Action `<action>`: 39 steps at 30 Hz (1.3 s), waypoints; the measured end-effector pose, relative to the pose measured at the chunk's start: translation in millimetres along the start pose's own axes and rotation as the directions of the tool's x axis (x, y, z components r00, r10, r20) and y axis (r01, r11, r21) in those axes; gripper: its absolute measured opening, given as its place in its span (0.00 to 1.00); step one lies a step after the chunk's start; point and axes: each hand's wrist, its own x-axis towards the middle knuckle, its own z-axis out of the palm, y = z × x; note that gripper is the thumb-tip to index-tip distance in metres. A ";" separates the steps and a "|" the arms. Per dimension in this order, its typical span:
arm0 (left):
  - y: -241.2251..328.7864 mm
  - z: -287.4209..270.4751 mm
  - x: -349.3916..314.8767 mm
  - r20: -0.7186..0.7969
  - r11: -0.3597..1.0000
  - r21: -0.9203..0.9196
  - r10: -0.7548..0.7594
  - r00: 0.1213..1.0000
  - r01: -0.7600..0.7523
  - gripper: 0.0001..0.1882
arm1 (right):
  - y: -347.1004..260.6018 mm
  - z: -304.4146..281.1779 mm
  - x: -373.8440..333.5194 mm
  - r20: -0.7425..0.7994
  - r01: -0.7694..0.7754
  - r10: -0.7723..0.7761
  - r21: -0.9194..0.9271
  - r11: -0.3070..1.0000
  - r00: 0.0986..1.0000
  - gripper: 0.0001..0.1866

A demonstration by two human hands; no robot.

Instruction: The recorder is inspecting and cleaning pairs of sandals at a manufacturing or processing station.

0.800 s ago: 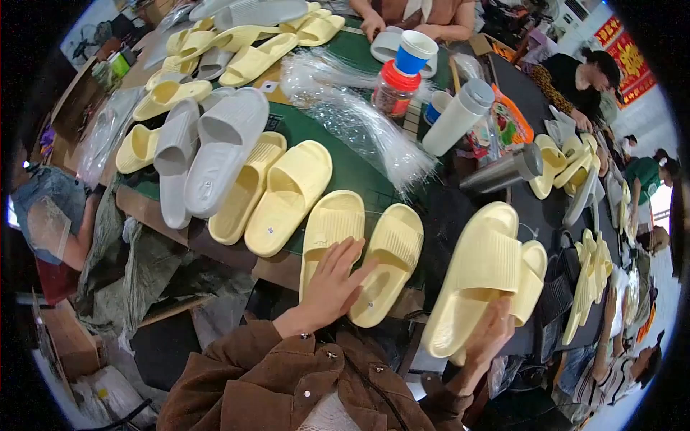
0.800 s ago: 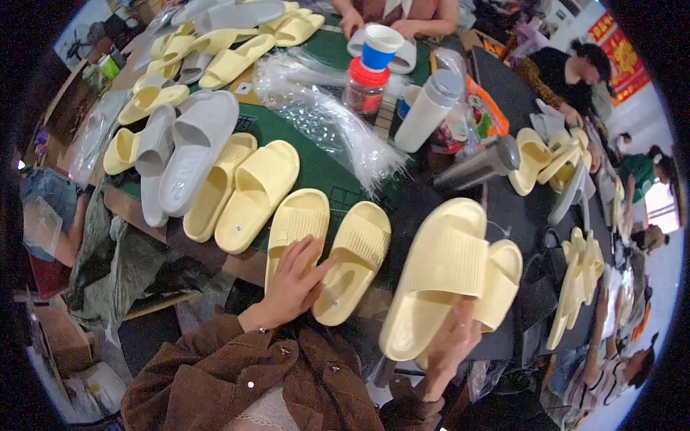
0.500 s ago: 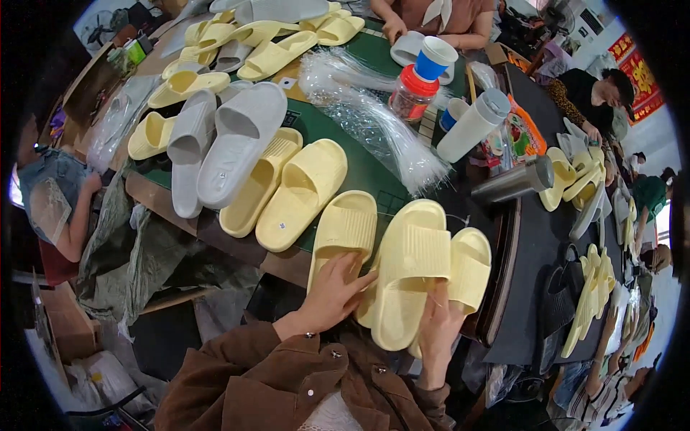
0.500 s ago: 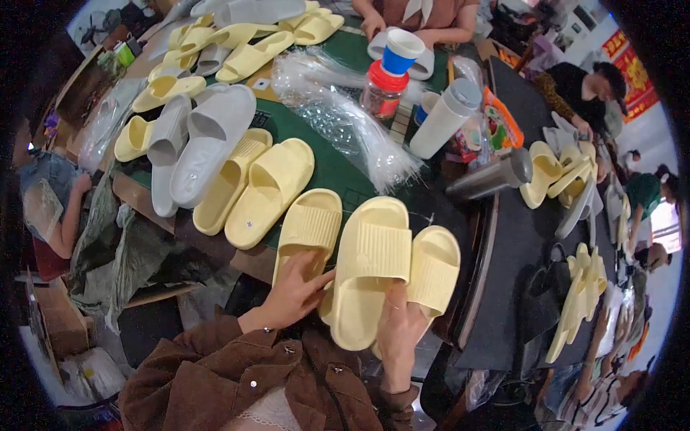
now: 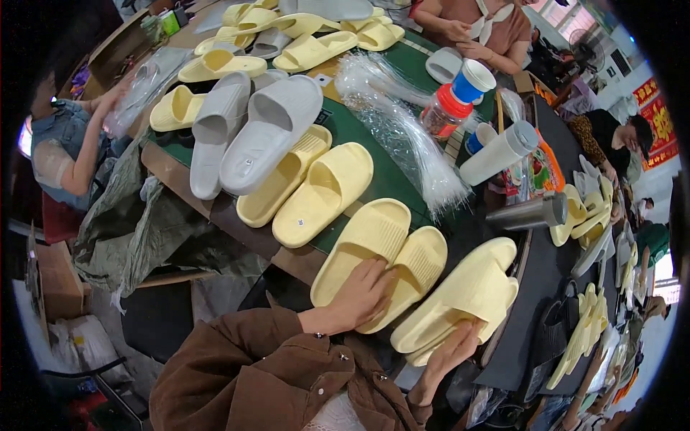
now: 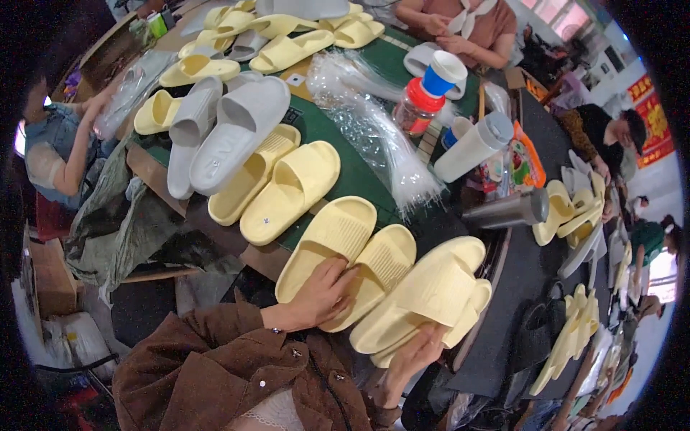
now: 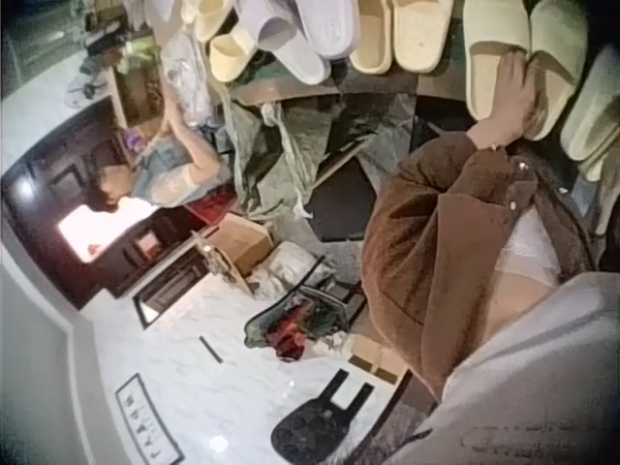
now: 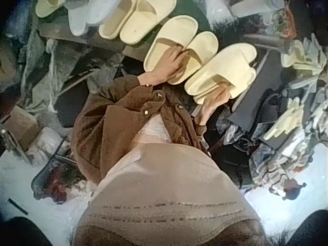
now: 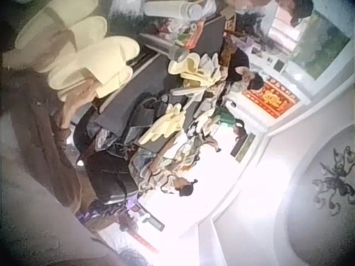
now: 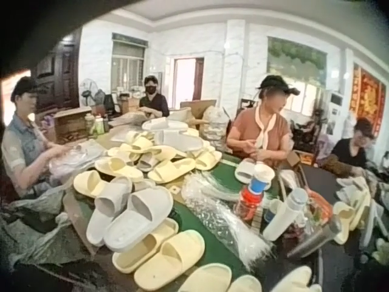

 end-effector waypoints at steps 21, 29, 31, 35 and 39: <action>-152.1 -232.8 78.7 -0.719 0.804 0.465 0.097 0.689 0.372 0.21 | -22.7 20.7 -9.8 0.217 0.417 -0.366 -0.278 0.865 0.905 0.20; -165.3 -232.6 67.7 -0.655 0.841 0.354 -0.090 0.750 0.410 0.21 | -36.2 35.3 -15.4 0.355 0.401 -0.334 -0.130 0.907 0.873 0.17; -128.0 -219.9 73.2 -0.684 0.785 0.498 0.094 0.723 0.368 0.19 | -53.3 39.1 -7.6 0.499 0.290 -0.160 -0.195 0.937 0.852 0.17; -77.3 -184.2 75.5 -0.582 0.906 0.401 0.135 0.802 0.139 0.15 | -66.0 60.4 5.0 0.546 0.257 -0.078 -0.260 0.931 0.834 0.17; -41.6 -129.7 63.2 -0.386 0.994 0.108 0.070 0.920 -0.031 0.13 | -53.2 89.5 11.0 0.495 0.371 -0.203 -0.268 0.889 0.845 0.21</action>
